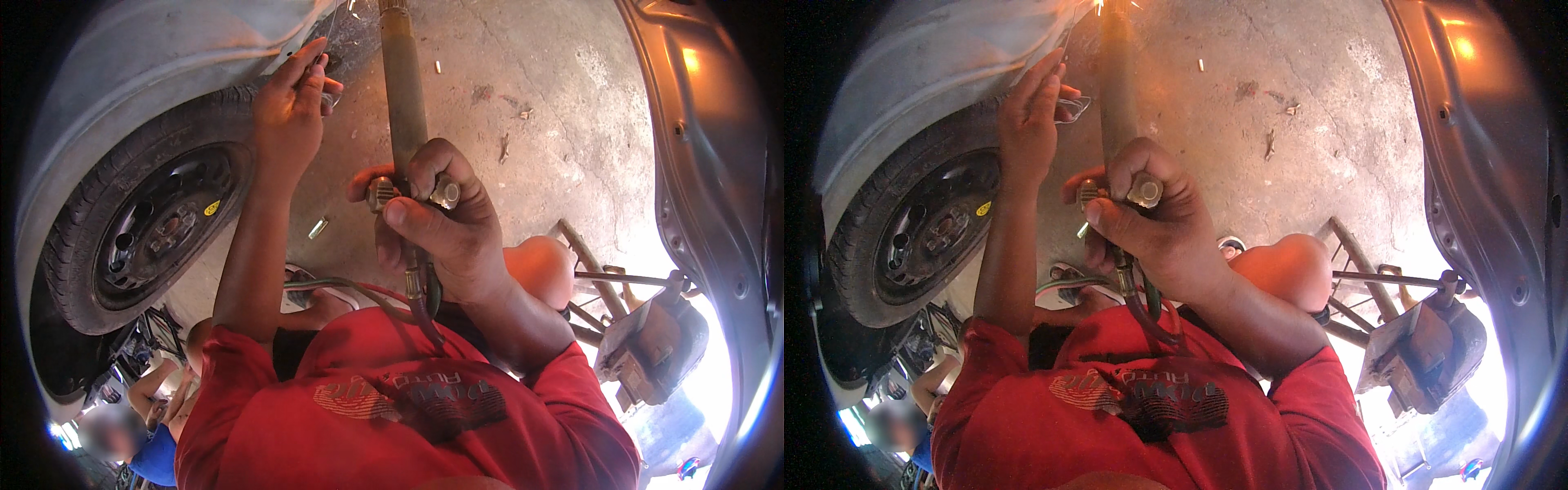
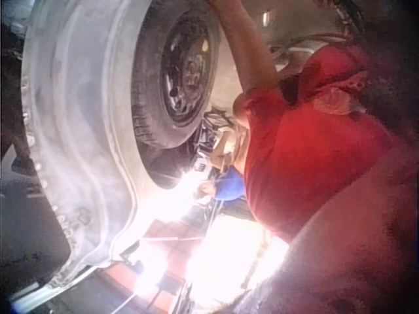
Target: The person welds the inner wheel arch of a car using a welding torch and filler rod. They feed the rod into the molten pool while moving the torch along the seam to join metal sections.
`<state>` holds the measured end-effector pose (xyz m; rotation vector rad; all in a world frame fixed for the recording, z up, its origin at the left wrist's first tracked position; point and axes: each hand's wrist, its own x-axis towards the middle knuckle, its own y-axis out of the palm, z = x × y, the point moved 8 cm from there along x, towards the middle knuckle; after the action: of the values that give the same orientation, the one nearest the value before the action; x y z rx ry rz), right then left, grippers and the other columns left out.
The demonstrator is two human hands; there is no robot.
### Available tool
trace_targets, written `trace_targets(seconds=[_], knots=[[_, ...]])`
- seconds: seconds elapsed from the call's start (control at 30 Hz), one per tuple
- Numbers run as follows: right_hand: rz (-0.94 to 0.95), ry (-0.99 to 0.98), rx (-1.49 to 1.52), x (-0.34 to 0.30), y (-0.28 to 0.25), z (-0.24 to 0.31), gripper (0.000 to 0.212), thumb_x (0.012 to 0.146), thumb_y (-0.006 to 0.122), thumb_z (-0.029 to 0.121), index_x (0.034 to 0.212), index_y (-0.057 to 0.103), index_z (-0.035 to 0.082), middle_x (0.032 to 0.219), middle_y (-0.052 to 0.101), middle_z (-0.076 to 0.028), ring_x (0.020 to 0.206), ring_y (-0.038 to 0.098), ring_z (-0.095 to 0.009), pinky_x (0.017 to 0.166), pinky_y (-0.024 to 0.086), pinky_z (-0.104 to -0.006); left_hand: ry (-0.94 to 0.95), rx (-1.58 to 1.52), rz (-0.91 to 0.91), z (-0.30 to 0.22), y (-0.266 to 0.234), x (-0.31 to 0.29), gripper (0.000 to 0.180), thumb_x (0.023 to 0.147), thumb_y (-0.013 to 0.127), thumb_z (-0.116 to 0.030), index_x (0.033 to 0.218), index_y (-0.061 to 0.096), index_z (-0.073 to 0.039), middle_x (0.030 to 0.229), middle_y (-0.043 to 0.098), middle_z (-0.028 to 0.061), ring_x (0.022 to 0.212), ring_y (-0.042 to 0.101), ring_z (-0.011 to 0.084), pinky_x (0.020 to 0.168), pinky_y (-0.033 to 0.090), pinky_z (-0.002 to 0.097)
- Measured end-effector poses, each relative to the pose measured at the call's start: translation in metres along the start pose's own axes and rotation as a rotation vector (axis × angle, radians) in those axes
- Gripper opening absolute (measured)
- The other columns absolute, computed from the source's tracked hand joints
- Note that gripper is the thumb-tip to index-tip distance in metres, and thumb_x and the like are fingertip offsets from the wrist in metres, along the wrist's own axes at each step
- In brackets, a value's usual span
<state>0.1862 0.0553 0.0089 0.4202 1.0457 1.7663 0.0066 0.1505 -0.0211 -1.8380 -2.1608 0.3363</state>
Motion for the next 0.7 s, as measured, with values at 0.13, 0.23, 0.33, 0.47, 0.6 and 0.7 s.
trace_targets(seconds=[0.13, 0.23, 0.33, 0.47, 0.6, 0.7], knots=[[0.000, 0.007, 0.005, -0.0006, -0.0001, 0.0004, 0.023, 0.099, 0.063, -0.002, 0.097, 0.045, 0.011, 0.111, 0.069, -0.017, 0.064, 0.067, -0.011, 0.054, 0.055, -0.0232, -0.012, 0.003, -0.002, 0.0006, 0.0001, -0.0006, 0.036, 0.107, 0.050, -0.014, 0.141, 0.062, -0.006, 0.123, 0.070, 0.0112, 0.092, 0.070, 0.0124, 0.070, 0.055, 0.0253], [0.014, -0.002, -0.006, -0.0006, 0.0001, 0.0010, 0.023, 0.099, 0.063, -0.001, 0.097, 0.044, 0.011, 0.111, 0.069, -0.016, 0.064, 0.067, -0.010, 0.055, 0.055, -0.0228, -0.048, 0.013, 0.011, 0.0010, 0.0013, -0.0005, 0.036, 0.108, 0.051, -0.014, 0.141, 0.062, -0.006, 0.120, 0.071, 0.0103, 0.092, 0.070, 0.0123, 0.070, 0.056, 0.0250], [0.029, -0.001, -0.001, -0.0007, 0.0016, 0.0016, 0.023, 0.099, 0.063, -0.001, 0.097, 0.044, 0.011, 0.111, 0.068, -0.016, 0.064, 0.067, -0.010, 0.055, 0.055, -0.0222, -0.025, 0.010, 0.004, 0.0006, 0.0013, -0.0004, 0.035, 0.108, 0.051, -0.015, 0.140, 0.063, -0.006, 0.117, 0.072, 0.0090, 0.092, 0.071, 0.0120, 0.070, 0.056, 0.0248], [0.009, 0.005, -0.003, -0.0019, 0.0009, -0.0001, 0.023, 0.100, 0.063, -0.001, 0.098, 0.044, 0.012, 0.113, 0.066, -0.016, 0.065, 0.067, -0.010, 0.055, 0.055, -0.0218, 0.027, -0.002, -0.021, 0.0024, 0.0009, -0.0002, 0.035, 0.108, 0.051, -0.014, 0.140, 0.063, -0.006, 0.115, 0.072, 0.0079, 0.091, 0.070, 0.0115, 0.071, 0.056, 0.0249], [0.010, 0.010, 0.007, -0.0023, 0.0013, 0.0001, 0.023, 0.100, 0.062, -0.002, 0.099, 0.044, 0.012, 0.112, 0.067, -0.016, 0.065, 0.067, -0.009, 0.056, 0.056, -0.0220, 0.008, -0.012, -0.007, 0.0038, 0.0012, 0.0010, 0.036, 0.107, 0.050, -0.013, 0.141, 0.062, -0.006, 0.118, 0.072, 0.0081, 0.092, 0.071, 0.0121, 0.071, 0.056, 0.0251], [0.019, -0.002, -0.006, -0.0010, 0.0003, 0.0003, 0.023, 0.099, 0.062, -0.002, 0.099, 0.044, 0.012, 0.111, 0.068, -0.016, 0.064, 0.066, -0.009, 0.055, 0.055, -0.0221, 0.004, -0.016, -0.010, 0.0046, 0.0012, 0.0015, 0.036, 0.107, 0.050, -0.012, 0.141, 0.062, -0.007, 0.121, 0.071, 0.0089, 0.093, 0.071, 0.0125, 0.071, 0.056, 0.0251]])
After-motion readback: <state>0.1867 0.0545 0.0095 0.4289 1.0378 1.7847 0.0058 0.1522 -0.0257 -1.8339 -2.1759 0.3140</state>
